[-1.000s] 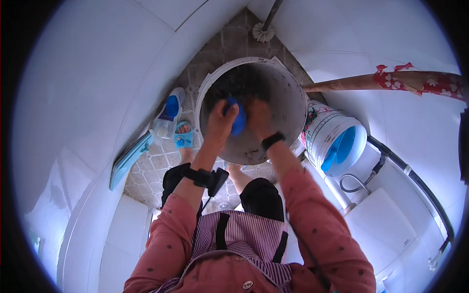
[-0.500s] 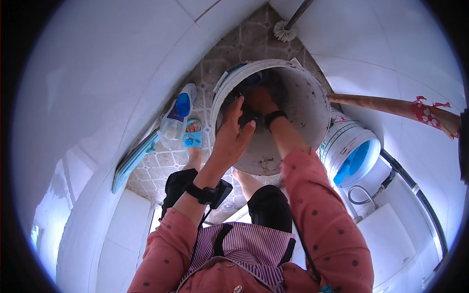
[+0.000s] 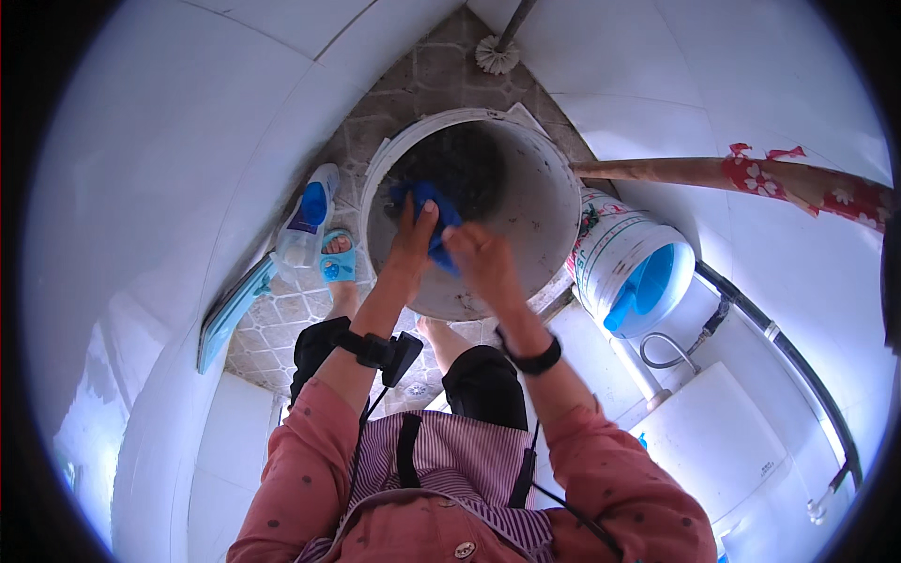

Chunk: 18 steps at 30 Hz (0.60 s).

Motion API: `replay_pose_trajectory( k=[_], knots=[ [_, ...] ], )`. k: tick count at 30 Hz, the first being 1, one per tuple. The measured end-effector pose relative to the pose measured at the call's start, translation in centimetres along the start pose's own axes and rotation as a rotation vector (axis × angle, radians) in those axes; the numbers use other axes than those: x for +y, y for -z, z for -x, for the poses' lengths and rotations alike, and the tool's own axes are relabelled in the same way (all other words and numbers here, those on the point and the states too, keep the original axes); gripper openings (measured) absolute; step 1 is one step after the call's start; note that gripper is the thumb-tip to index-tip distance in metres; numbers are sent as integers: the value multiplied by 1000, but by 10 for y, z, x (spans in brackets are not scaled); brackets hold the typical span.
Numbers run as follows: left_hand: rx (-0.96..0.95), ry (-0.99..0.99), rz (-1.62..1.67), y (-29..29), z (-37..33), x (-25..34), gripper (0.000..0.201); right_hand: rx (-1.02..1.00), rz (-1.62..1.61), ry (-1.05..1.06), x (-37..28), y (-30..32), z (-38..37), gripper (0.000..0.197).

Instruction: The person washes a blue cloth in a bucket of water, wrings it out, and hangs it on a towel rack. They then wash a second dark cloth in the same bucket and wring it out.

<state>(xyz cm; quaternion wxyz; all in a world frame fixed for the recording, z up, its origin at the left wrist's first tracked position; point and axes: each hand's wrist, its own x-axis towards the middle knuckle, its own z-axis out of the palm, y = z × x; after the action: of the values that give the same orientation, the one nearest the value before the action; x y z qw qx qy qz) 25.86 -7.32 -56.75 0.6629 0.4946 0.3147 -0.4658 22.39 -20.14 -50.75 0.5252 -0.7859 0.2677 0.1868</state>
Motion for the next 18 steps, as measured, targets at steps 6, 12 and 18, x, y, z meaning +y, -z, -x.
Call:
replay_pose_trajectory(
  k=[6, 12, 18],
  knots=[
    [102, -200, -215, 14, -31, -24, 67, 73, -67, 47, -37, -35, 33, 34],
    [57, 0, 230, 37, -35, -36, 48, 342, 297, 175, 2, -68, -31, 36],
    [189, 9, 19, -2, -6, -11, 54, 381, 340, 136, 36, -42, -69, 39]
  ],
)
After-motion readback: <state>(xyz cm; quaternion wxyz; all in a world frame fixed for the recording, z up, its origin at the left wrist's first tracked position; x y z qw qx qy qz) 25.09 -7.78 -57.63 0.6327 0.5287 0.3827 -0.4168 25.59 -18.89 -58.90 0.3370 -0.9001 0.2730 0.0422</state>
